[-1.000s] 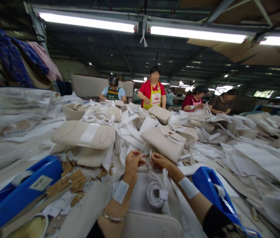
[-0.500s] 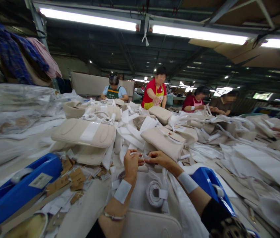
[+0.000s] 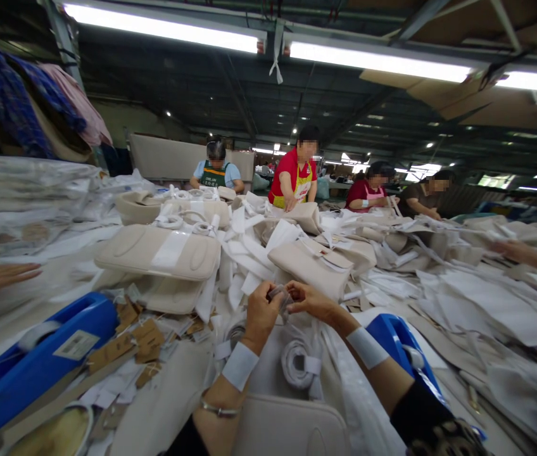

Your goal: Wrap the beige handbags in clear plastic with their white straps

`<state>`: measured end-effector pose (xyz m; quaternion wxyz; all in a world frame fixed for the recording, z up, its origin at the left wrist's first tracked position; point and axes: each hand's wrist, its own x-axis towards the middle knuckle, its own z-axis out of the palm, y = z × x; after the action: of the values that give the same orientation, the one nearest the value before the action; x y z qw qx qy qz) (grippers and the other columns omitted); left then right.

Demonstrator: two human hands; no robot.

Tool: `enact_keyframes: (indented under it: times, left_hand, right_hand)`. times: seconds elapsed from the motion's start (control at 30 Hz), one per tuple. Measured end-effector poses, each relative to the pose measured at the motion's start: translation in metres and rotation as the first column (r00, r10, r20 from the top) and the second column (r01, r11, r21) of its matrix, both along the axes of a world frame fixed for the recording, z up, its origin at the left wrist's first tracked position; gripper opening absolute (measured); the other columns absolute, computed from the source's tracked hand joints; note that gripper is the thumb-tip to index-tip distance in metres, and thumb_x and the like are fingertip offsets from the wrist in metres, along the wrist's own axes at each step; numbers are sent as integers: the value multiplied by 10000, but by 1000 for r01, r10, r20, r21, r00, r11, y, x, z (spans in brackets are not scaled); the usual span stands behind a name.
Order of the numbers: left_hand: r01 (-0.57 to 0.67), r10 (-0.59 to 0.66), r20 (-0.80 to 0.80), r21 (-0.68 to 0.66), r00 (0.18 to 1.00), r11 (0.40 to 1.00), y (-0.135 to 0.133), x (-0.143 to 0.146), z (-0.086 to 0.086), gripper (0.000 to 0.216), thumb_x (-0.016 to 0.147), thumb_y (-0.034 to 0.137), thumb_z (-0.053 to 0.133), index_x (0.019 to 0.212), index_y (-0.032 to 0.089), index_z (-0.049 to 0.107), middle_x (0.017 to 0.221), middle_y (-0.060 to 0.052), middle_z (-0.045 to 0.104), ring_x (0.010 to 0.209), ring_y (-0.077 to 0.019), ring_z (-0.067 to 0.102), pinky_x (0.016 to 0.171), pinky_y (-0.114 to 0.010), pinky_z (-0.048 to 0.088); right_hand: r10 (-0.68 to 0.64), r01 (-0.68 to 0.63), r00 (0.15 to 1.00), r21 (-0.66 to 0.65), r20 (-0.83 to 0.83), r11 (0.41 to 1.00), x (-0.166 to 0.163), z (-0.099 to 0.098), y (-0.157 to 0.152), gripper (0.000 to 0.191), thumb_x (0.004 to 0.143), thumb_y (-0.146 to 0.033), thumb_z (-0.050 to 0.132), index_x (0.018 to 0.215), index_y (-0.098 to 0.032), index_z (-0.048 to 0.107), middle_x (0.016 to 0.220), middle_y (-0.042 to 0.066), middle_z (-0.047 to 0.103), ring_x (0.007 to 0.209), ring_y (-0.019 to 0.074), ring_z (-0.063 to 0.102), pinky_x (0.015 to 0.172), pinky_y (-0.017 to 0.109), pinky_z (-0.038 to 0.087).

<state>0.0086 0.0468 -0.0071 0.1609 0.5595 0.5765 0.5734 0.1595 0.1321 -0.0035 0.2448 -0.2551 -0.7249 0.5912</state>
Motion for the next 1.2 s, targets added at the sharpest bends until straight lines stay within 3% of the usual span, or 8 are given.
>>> enact_keyframes:
  times: [0.13, 0.2, 0.4, 0.7, 0.83, 0.97, 1.1, 1.2]
  left_hand:
    - [106, -106, 35, -14, 994, 994, 1, 1, -2, 208, 911, 296, 453, 818, 173, 592, 785, -10, 647, 651, -121, 580, 589, -215, 441]
    - [134, -133, 29, -44, 991, 990, 3, 0, -5, 243, 925, 246, 398, 868, 168, 621, 841, -30, 681, 678, -129, 609, 596, -222, 457]
    - [208, -226, -135, -136, 965, 969, 8, -3, -18, 248, 738, 12, 552, 794, 175, 730, 865, -36, 722, 882, -180, 634, 831, -286, 463]
    - [165, -237, -376, -216, 896, 962, 3, 3, -23, 198, 784, 80, 598, 754, 187, 762, 851, -71, 671, 950, -244, 556, 892, -370, 436]
    - [139, -215, -398, -212, 892, 967, 6, 2, -29, 189, 779, 83, 591, 774, 174, 756, 884, -87, 673, 978, -260, 548, 907, -390, 443]
    - [165, -211, -360, -153, 909, 974, 10, -1, -29, 277, 755, 43, 577, 947, 171, 730, 923, -61, 690, 951, -223, 577, 921, -364, 456]
    - [159, -169, -270, -57, 948, 986, 10, -1, -21, 342, 736, -27, 476, 887, 171, 710, 938, -46, 684, 912, -174, 615, 881, -306, 479]
    - [140, -134, -195, 20, 972, 990, 7, 0, -15, 322, 754, -14, 472, 858, 187, 701, 932, -37, 678, 912, -167, 625, 846, -285, 487]
  right_hand:
    - [-28, 28, 1000, 37, 14, 999, 6, 7, -9, 364, 596, -431, 824, 775, -141, 695, 736, 8, 653, 722, 158, 587, 713, 286, 460]
    - [-87, 87, 996, 59, -4, 995, 10, 10, -16, 345, 615, -442, 809, 757, -141, 716, 737, 19, 671, 726, 172, 602, 722, 298, 466]
    - [-261, 272, 961, 152, -90, 950, 36, 19, -39, 240, 703, -375, 731, 829, -176, 775, 828, 44, 730, 822, 203, 631, 797, 310, 470]
    - [-501, 520, 854, 270, -139, 811, 42, 12, -56, 239, 747, -365, 639, 848, -196, 773, 848, 37, 744, 838, 208, 641, 777, 297, 468]
    - [-612, 579, 789, 381, -43, 720, 42, 0, -51, 304, 784, -416, 567, 809, -178, 753, 742, 39, 713, 729, 208, 616, 676, 296, 444]
    - [-727, 556, 671, 548, 147, 624, 56, 6, -47, 198, 740, -334, 625, 623, -198, 709, 600, 32, 651, 660, 213, 587, 632, 295, 370]
    - [-823, 543, 507, 646, 257, 537, 91, 20, -61, 174, 784, -303, 593, 800, -236, 752, 752, 46, 715, 779, 232, 631, 662, 291, 374]
    - [-831, 518, 441, 661, 338, 544, 117, 18, -83, 233, 832, -318, 538, 838, -219, 749, 755, 47, 722, 732, 217, 645, 647, 287, 403]
